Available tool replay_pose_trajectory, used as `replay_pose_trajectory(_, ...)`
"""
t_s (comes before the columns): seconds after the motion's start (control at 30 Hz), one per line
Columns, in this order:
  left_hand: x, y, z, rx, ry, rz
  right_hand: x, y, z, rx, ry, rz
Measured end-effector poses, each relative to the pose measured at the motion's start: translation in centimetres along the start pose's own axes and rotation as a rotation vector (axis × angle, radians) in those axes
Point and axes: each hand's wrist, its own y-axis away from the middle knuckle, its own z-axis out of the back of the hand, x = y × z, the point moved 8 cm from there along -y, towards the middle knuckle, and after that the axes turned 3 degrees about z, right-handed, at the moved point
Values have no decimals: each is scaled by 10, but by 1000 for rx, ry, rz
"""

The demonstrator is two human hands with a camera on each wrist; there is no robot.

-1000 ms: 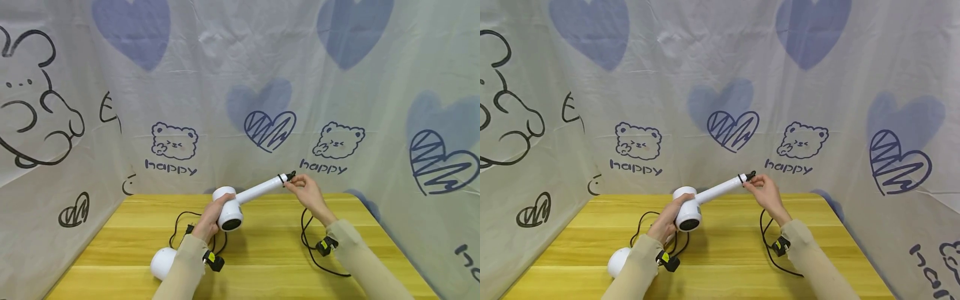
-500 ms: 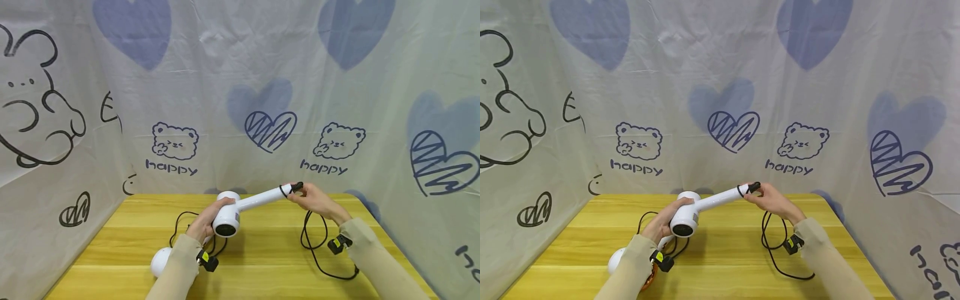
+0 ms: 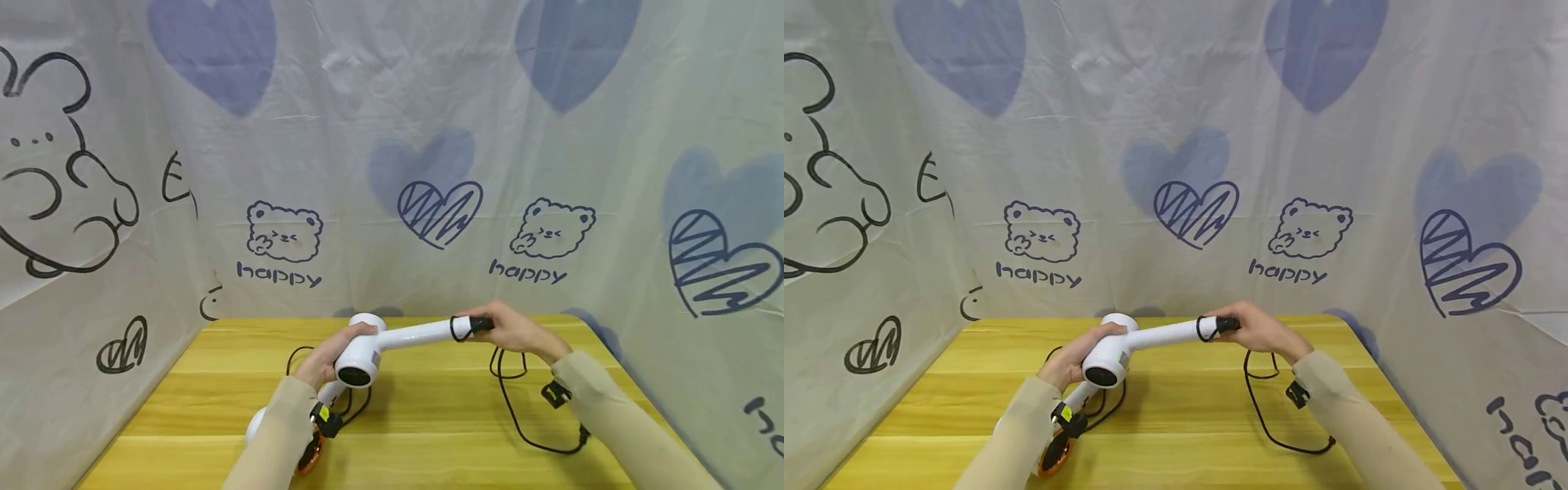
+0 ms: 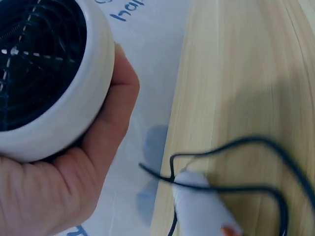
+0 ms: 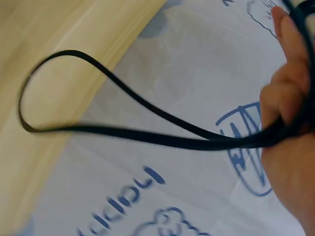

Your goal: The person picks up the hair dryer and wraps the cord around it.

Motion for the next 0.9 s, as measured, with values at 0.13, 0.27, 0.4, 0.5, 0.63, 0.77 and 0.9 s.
replay_pose_trajectory(0.13, -1, 4, 9, -41, -79, 9, 11, -2, 4, -9, 226, 54)
replay_pose_trajectory(0.27, -3, 8, 18, -79, -128, 13, 23, -5, 4, 0, 370, 113)
replay_pose_trajectory(0.4, -12, 10, 22, -115, -214, -30, 28, -8, -1, 56, 460, 152)
replay_pose_trajectory(0.5, -22, 12, 22, -149, -295, -99, 25, -11, -6, 93, 504, 147)
replay_pose_trajectory(0.63, -32, 16, 23, -254, -361, -202, 14, -16, -6, 90, 556, 54)
replay_pose_trajectory(0.77, -39, 20, 22, -400, -387, -316, 5, -21, -2, 17, 594, -51)
replay_pose_trajectory(0.9, -46, 26, 19, -572, -449, -405, 2, -25, 1, -58, 588, -80)
